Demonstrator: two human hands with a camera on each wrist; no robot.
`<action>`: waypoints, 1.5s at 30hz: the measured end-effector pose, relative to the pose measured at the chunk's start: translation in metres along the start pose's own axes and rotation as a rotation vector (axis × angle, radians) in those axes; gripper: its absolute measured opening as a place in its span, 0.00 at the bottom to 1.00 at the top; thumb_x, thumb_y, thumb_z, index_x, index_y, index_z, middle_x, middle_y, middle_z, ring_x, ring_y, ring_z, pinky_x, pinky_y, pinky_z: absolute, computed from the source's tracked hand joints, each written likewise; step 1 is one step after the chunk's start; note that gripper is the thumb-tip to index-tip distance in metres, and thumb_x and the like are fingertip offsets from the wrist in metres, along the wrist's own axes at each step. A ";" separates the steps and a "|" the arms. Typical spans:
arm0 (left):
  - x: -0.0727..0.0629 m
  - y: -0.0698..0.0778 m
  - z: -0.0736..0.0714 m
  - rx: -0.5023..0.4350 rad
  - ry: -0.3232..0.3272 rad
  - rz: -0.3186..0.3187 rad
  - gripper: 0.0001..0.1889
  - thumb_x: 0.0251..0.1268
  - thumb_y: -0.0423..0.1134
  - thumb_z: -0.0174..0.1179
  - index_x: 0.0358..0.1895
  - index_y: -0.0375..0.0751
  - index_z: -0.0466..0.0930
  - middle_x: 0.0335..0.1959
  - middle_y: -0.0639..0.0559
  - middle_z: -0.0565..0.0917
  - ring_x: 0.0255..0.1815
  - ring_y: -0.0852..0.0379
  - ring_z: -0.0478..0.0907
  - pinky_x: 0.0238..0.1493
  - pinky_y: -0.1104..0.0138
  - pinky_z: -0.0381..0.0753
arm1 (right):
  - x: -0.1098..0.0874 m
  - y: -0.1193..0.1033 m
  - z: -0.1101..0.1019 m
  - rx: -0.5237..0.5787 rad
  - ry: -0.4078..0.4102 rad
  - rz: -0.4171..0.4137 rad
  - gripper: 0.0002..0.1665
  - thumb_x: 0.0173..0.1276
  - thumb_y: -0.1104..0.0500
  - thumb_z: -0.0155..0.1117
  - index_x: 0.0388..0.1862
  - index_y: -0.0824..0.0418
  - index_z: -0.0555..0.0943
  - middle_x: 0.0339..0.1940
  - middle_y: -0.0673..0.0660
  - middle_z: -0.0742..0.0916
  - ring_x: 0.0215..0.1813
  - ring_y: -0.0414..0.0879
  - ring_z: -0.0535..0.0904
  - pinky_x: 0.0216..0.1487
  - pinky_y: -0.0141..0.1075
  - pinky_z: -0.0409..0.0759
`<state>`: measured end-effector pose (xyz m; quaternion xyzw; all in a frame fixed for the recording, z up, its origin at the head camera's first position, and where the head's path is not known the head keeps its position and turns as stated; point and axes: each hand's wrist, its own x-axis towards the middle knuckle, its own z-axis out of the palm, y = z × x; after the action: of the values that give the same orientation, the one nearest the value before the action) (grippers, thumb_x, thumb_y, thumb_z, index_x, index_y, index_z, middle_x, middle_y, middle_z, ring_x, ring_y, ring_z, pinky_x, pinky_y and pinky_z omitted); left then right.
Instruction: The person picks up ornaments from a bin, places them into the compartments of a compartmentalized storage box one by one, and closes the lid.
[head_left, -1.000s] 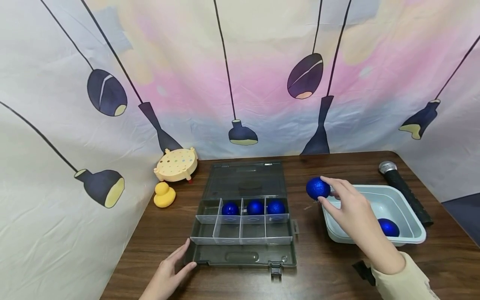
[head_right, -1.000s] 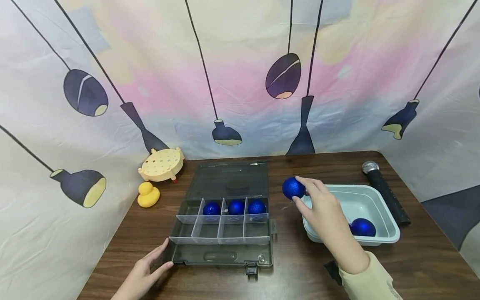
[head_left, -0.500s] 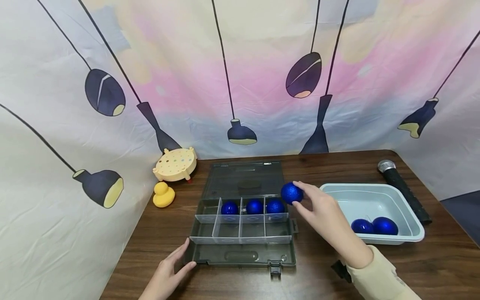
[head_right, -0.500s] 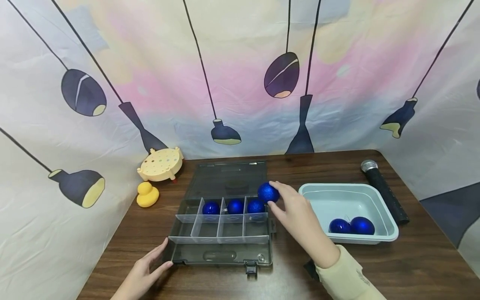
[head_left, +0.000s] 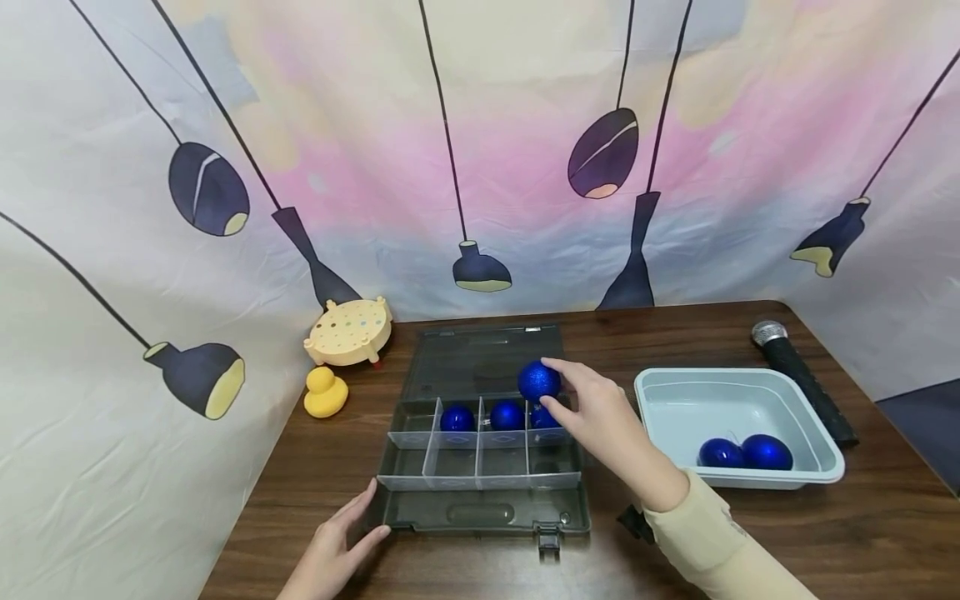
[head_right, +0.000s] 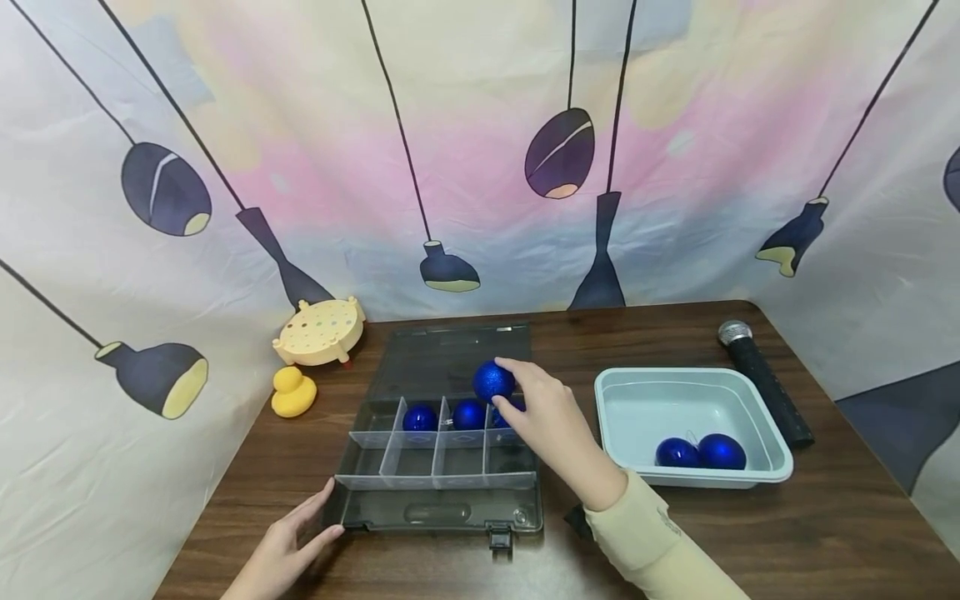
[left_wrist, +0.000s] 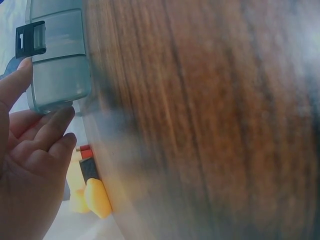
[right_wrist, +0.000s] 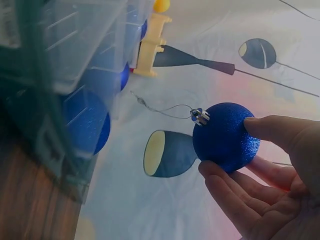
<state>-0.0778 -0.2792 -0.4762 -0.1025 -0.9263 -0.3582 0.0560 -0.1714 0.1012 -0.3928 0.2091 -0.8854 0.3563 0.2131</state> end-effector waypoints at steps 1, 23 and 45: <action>0.000 0.000 0.000 0.002 0.003 0.002 0.31 0.60 0.39 0.68 0.63 0.28 0.71 0.62 0.39 0.74 0.60 0.44 0.72 0.58 0.52 0.72 | 0.002 -0.002 0.001 0.009 -0.004 0.000 0.31 0.60 0.56 0.73 0.62 0.56 0.77 0.52 0.56 0.84 0.41 0.46 0.84 0.38 0.40 0.84; 0.000 0.000 0.002 -0.043 -0.050 -0.065 0.33 0.62 0.43 0.66 0.66 0.29 0.67 0.65 0.38 0.71 0.63 0.43 0.68 0.60 0.48 0.69 | 0.033 -0.022 0.039 0.088 -0.158 -0.136 0.31 0.64 0.54 0.70 0.66 0.52 0.73 0.56 0.50 0.79 0.46 0.35 0.80 0.45 0.28 0.80; 0.000 -0.003 0.000 -0.015 -0.040 -0.050 0.33 0.62 0.43 0.66 0.67 0.30 0.67 0.63 0.37 0.72 0.63 0.43 0.69 0.59 0.47 0.69 | 0.055 -0.045 0.080 0.102 -0.428 -0.187 0.32 0.69 0.49 0.62 0.71 0.45 0.67 0.56 0.52 0.75 0.47 0.44 0.79 0.47 0.35 0.80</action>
<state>-0.0786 -0.2810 -0.4780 -0.0870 -0.9268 -0.3643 0.0278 -0.2114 0.0015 -0.3916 0.3712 -0.8682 0.3268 0.0417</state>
